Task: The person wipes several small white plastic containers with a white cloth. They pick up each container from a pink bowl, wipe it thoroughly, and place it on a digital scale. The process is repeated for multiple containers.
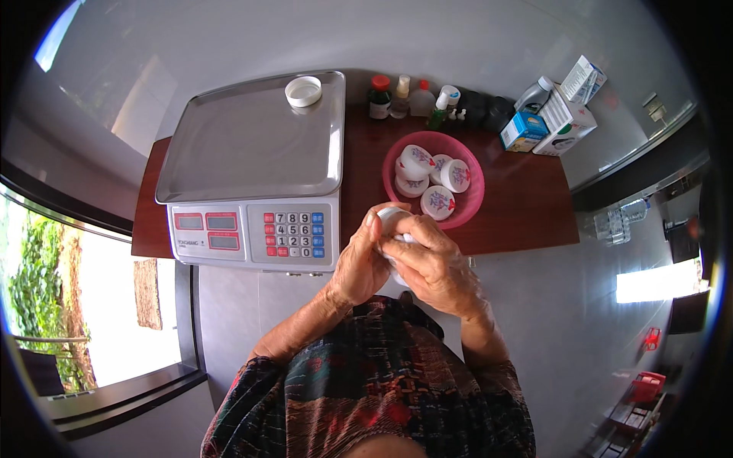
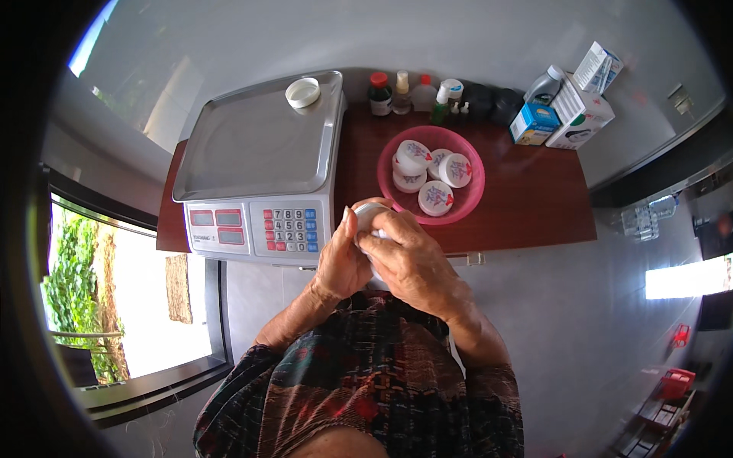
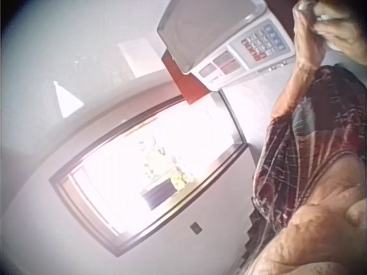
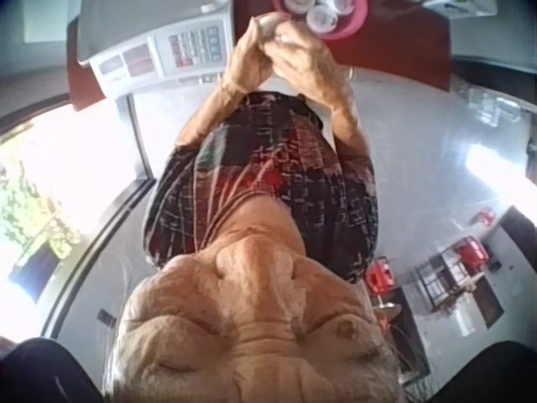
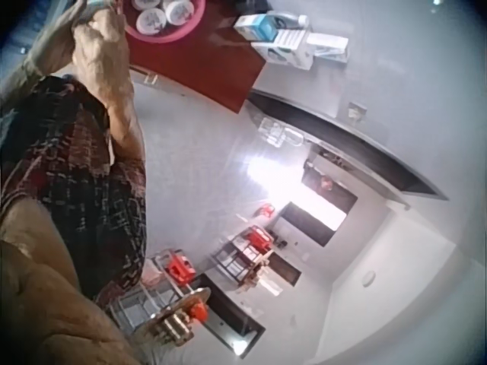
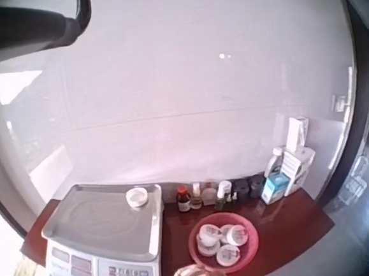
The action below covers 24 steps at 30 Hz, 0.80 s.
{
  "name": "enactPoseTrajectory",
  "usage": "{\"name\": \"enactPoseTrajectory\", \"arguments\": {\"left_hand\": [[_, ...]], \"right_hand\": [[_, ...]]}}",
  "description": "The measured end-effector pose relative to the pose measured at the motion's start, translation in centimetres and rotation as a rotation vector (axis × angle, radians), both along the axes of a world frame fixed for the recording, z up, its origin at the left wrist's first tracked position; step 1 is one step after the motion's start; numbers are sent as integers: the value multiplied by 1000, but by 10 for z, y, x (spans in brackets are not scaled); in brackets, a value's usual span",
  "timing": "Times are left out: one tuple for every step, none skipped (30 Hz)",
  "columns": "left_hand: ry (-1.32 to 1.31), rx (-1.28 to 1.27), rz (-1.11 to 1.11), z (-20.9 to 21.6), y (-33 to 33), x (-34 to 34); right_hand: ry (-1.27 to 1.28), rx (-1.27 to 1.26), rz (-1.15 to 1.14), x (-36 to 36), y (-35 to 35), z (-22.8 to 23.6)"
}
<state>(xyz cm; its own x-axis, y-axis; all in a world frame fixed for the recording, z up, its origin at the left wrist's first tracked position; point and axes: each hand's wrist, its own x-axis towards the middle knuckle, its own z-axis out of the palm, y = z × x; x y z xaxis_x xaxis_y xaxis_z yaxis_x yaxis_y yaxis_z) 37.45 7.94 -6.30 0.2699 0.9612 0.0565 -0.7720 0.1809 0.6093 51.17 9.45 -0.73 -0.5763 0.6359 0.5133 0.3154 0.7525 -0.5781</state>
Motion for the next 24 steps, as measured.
{"name": "enactPoseTrajectory", "arguments": {"left_hand": [[-20, -30, -9, 1, -1, 1], [-40, -60, -17, 3, -2, 2], [-60, -89, -26, 4, -3, 2], [-93, -57, -39, 1, 0, 2], [-75, -36, -25, 2, 0, 3], [-57, -14, -11, 5, 0, 5], [-39, 12, 1, 6, 1, 6], [-38, 18, 8, 4, 2, 5], [-15, 16, 16, 4, 2, 5], [6, 14, 25, 4, 0, 4], [28, 12, 34, 4, -1, 4], [51, -6, 53, 3, -1, 4], [52, -7, 45, 3, 0, 3], [54, -9, 37, 3, 0, 1], [56, -11, 30, 3, 1, 0], [34, -28, 27, 1, 2, -1], [24, -31, 30, 2, 2, -1], [14, -34, 33, 4, 2, 0], [4, -40, 35, 5, 1, 0], [-22, -42, 40, 0, 2, -1], [-76, -67, 41, 0, 2, 0], [-131, -92, 40, 0, 2, 2], [-186, -116, 38, 1, 2, 3], [-215, -74, 37, -1, 2, 5]], "right_hand": [[-18, -6, 43, 5, 1, 1], [-6, -24, 92, 9, 3, 4], [3, 18, -13, 7, 1, 3], [13, 56, -120, 3, -2, 1], [23, 95, -227, -1, -4, -1], [-13, 236, -355, -7, -1, -5], [-59, 243, -389, -12, -2, -8], [-105, 251, -423, -16, -6, -10], [-151, 258, -459, -18, -9, -11], [-173, 206, -433, -18, -11, -12], [-161, 156, -390, -16, -11, -12], [-150, 105, -347, -13, -10, -10], [-140, 55, -305, -10, -10, -10], [-105, -22, -257, -6, -10, -10], [-64, -85, -203, -5, -10, -8], [-21, -147, -145, -4, -11, -5], [22, -208, -86, -4, -10, -4], [79, -267, -67, -3, -7, -6], [145, -292, -107, -4, -7, -6], [210, -315, -147, -6, -6, -5], [276, -339, -187, -9, -5, -5], [314, -99, -282, -14, -3, -10], [277, 11, -357, -17, -2, -13], [239, 121, -431, -20, -2, -16]]}}
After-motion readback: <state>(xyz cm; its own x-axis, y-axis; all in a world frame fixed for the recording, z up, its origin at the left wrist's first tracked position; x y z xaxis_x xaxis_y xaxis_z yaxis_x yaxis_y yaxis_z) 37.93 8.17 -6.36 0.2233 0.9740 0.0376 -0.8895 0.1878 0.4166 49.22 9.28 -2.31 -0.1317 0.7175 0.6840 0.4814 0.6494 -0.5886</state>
